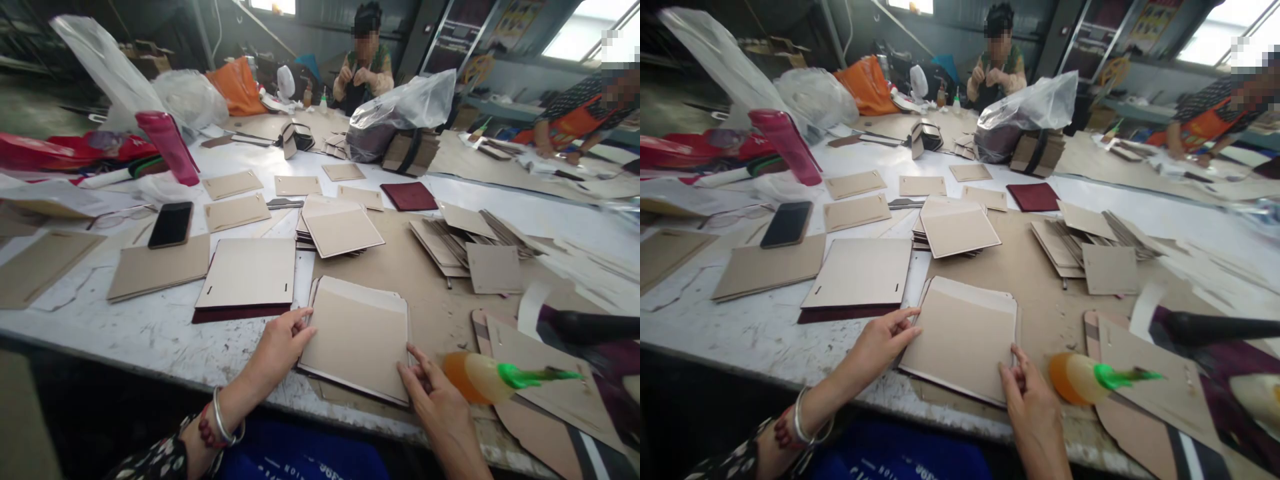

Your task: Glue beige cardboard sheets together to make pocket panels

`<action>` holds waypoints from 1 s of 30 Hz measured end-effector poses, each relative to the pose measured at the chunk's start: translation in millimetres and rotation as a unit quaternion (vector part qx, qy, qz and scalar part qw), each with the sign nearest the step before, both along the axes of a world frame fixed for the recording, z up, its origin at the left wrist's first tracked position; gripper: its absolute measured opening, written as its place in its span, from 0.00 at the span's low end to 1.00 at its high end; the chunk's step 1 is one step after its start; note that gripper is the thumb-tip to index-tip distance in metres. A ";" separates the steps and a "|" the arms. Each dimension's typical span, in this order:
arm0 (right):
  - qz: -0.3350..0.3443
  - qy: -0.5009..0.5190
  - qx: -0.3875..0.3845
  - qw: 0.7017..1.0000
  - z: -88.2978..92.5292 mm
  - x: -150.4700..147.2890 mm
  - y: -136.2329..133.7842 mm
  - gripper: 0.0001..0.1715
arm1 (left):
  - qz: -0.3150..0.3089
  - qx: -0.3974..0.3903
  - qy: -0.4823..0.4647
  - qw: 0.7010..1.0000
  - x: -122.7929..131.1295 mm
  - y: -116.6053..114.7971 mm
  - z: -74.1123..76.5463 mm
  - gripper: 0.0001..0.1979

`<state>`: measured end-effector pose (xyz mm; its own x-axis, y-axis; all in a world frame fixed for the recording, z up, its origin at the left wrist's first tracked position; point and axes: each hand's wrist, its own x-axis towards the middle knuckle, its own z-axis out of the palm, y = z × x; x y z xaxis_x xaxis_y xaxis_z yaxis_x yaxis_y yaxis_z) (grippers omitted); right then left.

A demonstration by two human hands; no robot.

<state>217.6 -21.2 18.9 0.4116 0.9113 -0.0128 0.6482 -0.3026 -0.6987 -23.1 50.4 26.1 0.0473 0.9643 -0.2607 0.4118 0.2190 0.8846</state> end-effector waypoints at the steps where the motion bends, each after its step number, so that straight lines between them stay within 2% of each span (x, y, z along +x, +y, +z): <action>1: 0.001 0.002 -0.004 1.000 -1.3 2.5 0.3 0.32 | 0.001 0.001 0.000 1.000 0.1 -0.4 0.6 0.23; 6: 0.031 0.005 -0.059 0.998 -8.4 18.3 3.9 0.38 | 0.008 0.011 0.004 1.000 1.3 -1.3 3.6 0.22; 10: 0.021 0.010 -0.054 0.998 -8.6 18.9 5.0 0.39 | 0.009 0.013 0.009 1.000 1.7 -0.6 3.0 0.22; 21: -0.003 0.053 0.022 0.998 -7.5 1.5 0.0 0.32 | -0.007 0.016 0.037 0.999 -0.8 0.2 0.2 0.28; 30: -0.005 0.074 0.021 0.997 -6.8 -1.2 1.4 0.29 | -0.008 0.038 0.067 0.997 -1.6 1.8 -3.9 0.28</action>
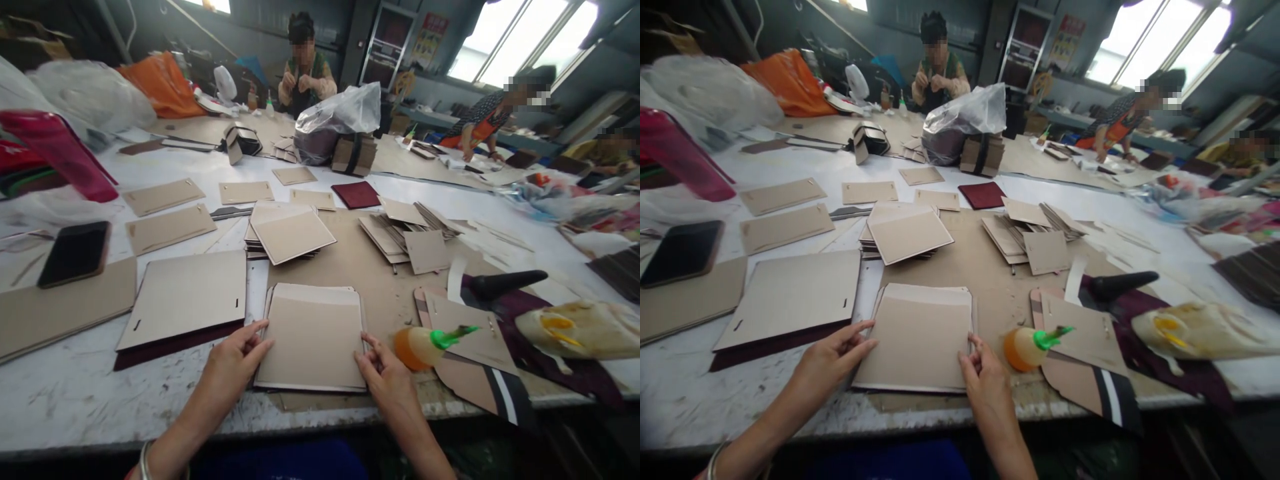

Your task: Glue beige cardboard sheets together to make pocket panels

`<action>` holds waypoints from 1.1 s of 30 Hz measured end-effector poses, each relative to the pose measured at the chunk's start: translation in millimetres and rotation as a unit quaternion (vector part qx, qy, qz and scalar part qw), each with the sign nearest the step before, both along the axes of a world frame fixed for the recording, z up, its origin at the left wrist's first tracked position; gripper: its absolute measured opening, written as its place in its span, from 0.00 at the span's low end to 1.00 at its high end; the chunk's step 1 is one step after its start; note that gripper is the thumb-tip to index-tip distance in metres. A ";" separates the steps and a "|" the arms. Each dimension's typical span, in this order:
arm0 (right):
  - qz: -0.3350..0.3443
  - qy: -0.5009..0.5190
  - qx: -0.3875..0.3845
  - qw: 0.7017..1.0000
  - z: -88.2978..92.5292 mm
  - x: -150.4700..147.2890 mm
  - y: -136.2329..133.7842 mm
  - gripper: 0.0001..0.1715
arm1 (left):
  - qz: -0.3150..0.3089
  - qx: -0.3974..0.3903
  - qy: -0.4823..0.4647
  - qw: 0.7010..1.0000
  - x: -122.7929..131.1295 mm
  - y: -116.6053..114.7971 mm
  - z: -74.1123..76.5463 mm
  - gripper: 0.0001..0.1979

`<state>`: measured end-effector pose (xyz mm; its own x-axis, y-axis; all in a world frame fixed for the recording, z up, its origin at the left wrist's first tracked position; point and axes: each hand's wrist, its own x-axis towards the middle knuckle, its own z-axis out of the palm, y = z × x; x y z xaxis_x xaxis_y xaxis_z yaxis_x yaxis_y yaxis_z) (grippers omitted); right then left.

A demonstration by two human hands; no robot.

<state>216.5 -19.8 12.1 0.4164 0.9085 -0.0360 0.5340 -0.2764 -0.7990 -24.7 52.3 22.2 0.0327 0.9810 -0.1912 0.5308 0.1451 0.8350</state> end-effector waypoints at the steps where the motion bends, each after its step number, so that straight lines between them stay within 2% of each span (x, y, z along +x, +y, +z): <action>1: 0.003 0.001 -0.003 1.000 1.2 0.3 0.5 0.29 | 0.001 0.004 0.000 1.000 -0.2 -0.3 -0.7 0.27; 13: 0.029 -0.049 -0.037 0.998 12.0 1.2 4.3 0.32 | -0.008 0.005 -0.013 1.000 -3.6 -2.8 -10.1 0.26; 23: 0.046 -0.092 -0.024 0.994 11.1 3.9 5.0 0.29 | 0.000 0.005 -0.018 1.000 1.7 -3.1 0.7 0.23; 33: 0.027 -0.097 -0.031 0.994 7.7 6.5 8.6 0.34 | -0.003 0.007 -0.018 1.000 3.1 -3.8 5.6 0.20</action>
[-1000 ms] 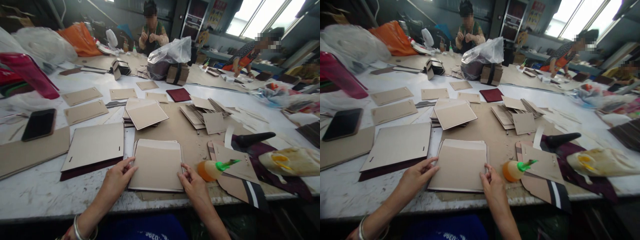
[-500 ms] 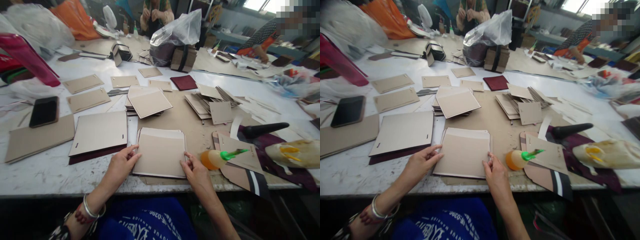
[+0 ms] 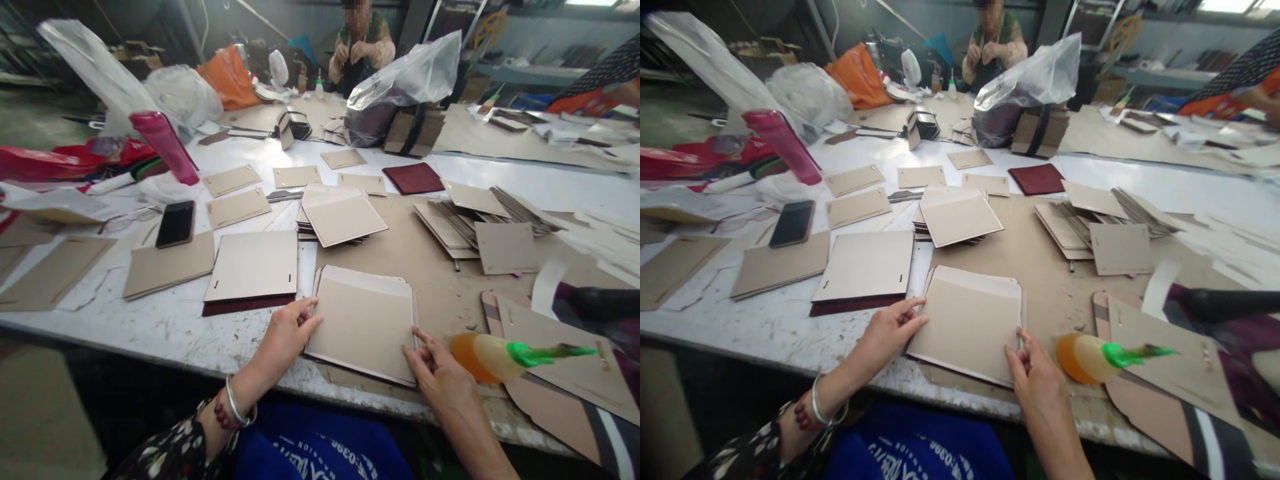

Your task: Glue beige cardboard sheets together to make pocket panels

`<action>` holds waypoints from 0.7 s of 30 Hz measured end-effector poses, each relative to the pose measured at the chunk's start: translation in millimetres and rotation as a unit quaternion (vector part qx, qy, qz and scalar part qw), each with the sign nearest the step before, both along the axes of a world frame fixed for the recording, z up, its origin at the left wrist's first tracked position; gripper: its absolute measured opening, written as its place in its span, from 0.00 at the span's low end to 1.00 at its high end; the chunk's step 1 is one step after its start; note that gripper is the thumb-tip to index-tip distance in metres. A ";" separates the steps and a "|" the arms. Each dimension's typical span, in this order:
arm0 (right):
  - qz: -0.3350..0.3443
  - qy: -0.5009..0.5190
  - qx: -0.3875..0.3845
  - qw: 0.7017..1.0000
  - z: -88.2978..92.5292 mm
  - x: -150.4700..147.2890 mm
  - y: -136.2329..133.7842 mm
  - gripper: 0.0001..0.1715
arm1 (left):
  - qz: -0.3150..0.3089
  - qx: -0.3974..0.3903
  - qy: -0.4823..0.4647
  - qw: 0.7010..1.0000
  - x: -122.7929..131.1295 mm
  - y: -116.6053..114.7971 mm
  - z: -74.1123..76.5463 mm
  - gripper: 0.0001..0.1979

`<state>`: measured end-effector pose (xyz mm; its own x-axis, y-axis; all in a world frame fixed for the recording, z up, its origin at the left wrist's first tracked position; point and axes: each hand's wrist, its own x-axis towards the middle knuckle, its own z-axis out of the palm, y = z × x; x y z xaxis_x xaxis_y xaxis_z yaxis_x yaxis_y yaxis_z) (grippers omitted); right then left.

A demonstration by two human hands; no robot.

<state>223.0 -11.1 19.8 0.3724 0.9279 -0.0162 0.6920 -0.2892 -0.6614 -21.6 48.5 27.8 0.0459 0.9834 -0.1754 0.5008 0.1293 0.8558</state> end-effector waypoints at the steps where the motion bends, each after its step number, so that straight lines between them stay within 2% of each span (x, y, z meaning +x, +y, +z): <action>1: 0.000 0.000 -0.004 1.000 -0.9 1.4 0.0 0.34 | 0.000 0.001 0.000 1.000 0.3 0.0 0.6 0.20; 5: 0.031 0.002 -0.030 0.999 -8.7 10.5 -1.3 0.33 | -0.001 0.006 0.001 1.000 1.0 -0.4 1.5 0.19; 9: 0.054 -0.009 -0.013 0.998 -15.2 15.5 -2.6 0.31 | -0.003 0.023 0.009 1.000 0.5 -0.7 -2.1 0.19; 21: 0.052 -0.019 0.031 0.998 -9.7 6.3 -4.2 0.26 | -0.033 0.091 0.025 0.995 -4.6 -4.7 -16.3 0.21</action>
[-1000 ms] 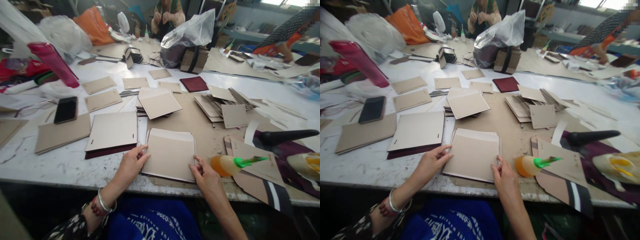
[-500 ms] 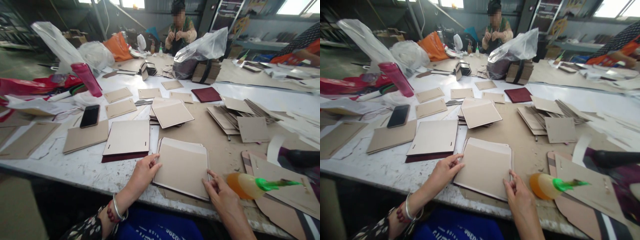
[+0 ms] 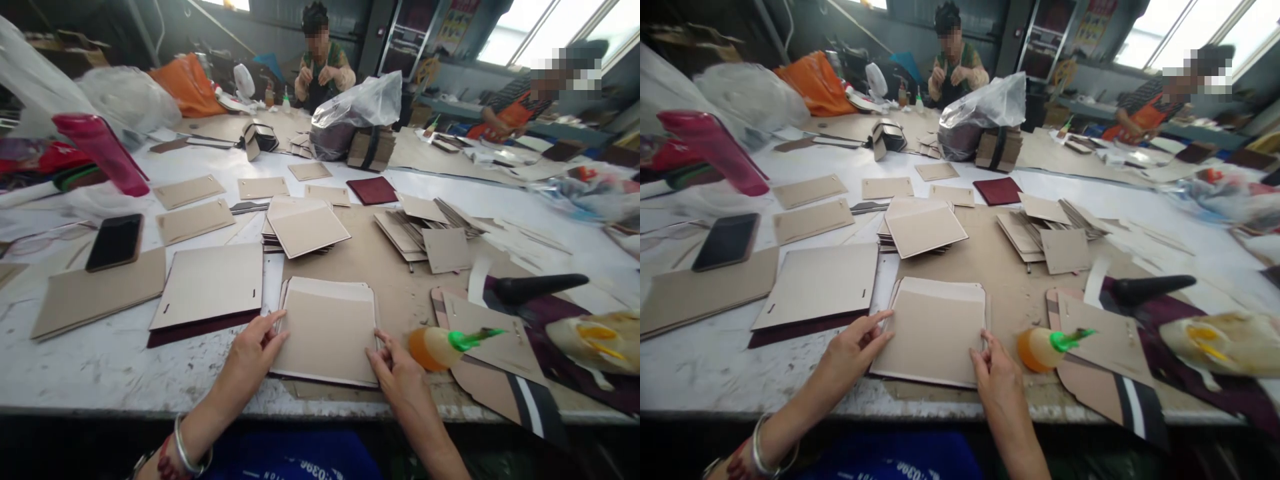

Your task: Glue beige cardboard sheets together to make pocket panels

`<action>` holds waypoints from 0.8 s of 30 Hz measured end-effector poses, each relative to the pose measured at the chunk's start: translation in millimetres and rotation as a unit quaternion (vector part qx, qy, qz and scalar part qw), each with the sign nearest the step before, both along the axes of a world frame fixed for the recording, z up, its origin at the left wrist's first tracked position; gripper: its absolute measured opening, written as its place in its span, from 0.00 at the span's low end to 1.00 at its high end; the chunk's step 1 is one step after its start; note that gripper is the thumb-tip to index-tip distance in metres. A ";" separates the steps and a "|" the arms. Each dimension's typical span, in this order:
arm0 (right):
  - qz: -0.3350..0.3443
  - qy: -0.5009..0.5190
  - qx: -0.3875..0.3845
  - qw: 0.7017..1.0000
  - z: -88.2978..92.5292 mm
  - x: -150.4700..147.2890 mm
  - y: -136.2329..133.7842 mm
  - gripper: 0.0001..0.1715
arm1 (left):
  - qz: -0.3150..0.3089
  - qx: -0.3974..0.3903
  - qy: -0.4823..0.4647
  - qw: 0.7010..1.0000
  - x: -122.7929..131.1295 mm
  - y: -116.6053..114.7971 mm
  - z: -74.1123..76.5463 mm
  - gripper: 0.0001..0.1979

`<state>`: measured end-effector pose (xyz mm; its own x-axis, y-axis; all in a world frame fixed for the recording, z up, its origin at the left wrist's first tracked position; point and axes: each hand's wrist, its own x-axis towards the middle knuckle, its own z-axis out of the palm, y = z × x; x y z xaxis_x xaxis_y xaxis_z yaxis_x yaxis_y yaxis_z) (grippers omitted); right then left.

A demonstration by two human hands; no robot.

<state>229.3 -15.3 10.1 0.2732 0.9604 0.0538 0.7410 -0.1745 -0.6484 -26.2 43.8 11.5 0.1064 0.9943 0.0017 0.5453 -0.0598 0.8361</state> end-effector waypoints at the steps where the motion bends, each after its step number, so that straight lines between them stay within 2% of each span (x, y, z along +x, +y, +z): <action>1: -0.001 -0.002 0.002 1.000 0.4 -1.1 -0.3 0.26 | -0.009 0.016 0.007 1.000 -0.3 -0.2 -1.2 0.21; 8: -0.013 -0.022 0.028 0.999 5.4 -11.1 -3.1 0.24 | -0.074 0.194 0.069 0.976 -1.5 -1.3 -10.8 0.19; 11: -0.013 -0.029 0.030 0.999 7.5 -13.5 -3.4 0.24 | -0.084 0.237 0.101 0.963 -2.3 -1.5 -13.3 0.19; 14: -0.012 -0.035 0.025 0.999 7.9 -13.9 -3.2 0.24 | -0.087 0.252 0.122 0.956 -2.9 -2.0 -13.8 0.19; 24: 0.003 -0.070 0.014 0.997 8.8 -12.0 -4.0 0.22 | -0.109 0.221 0.127 0.961 -4.8 -2.2 -12.1 0.16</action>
<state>217.2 -19.4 18.9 0.2549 0.9598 0.1179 0.8261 -0.1528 -0.5423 -31.0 41.6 -0.7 0.3648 0.8569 0.3642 0.6629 -0.5137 0.5447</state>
